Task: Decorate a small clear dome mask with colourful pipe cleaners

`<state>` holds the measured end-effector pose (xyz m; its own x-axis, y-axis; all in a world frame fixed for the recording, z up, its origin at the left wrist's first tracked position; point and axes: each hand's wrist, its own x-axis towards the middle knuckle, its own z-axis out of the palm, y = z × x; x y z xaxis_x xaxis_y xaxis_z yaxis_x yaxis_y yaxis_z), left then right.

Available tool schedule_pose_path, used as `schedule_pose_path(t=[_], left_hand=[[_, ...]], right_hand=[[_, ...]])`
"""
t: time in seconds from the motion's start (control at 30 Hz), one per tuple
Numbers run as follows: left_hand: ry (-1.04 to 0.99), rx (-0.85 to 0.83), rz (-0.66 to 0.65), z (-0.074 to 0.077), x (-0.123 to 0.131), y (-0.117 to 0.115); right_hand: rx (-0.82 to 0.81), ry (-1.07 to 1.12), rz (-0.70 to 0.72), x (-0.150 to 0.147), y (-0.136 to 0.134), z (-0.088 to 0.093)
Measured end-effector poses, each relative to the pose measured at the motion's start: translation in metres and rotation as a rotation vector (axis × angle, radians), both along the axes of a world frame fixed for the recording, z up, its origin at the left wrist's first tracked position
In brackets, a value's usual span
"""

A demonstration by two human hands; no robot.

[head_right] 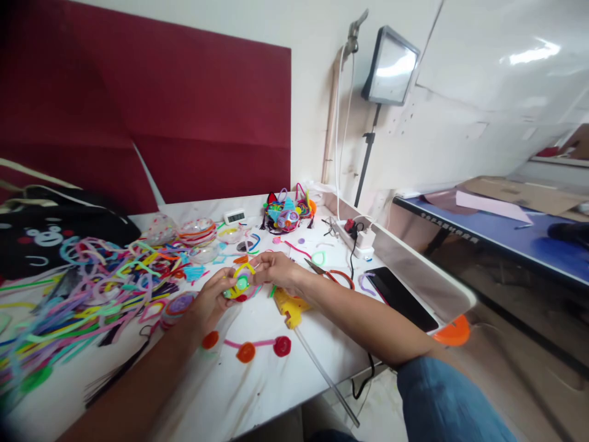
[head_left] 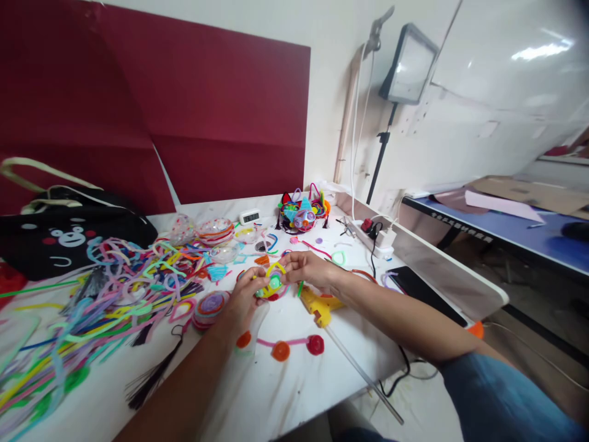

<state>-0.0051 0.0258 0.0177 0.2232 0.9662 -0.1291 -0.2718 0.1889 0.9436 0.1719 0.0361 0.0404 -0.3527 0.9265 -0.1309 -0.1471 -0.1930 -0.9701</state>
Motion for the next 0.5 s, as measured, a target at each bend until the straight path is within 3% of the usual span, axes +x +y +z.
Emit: schedule_pose_path(t=[0.5], left_hand=[[0.069, -0.026, 0.025, -0.002, -0.0005, 0.0022]], right_hand=[[-0.034, -0.016, 0.004, -0.0021, 0.006, -0.0043]])
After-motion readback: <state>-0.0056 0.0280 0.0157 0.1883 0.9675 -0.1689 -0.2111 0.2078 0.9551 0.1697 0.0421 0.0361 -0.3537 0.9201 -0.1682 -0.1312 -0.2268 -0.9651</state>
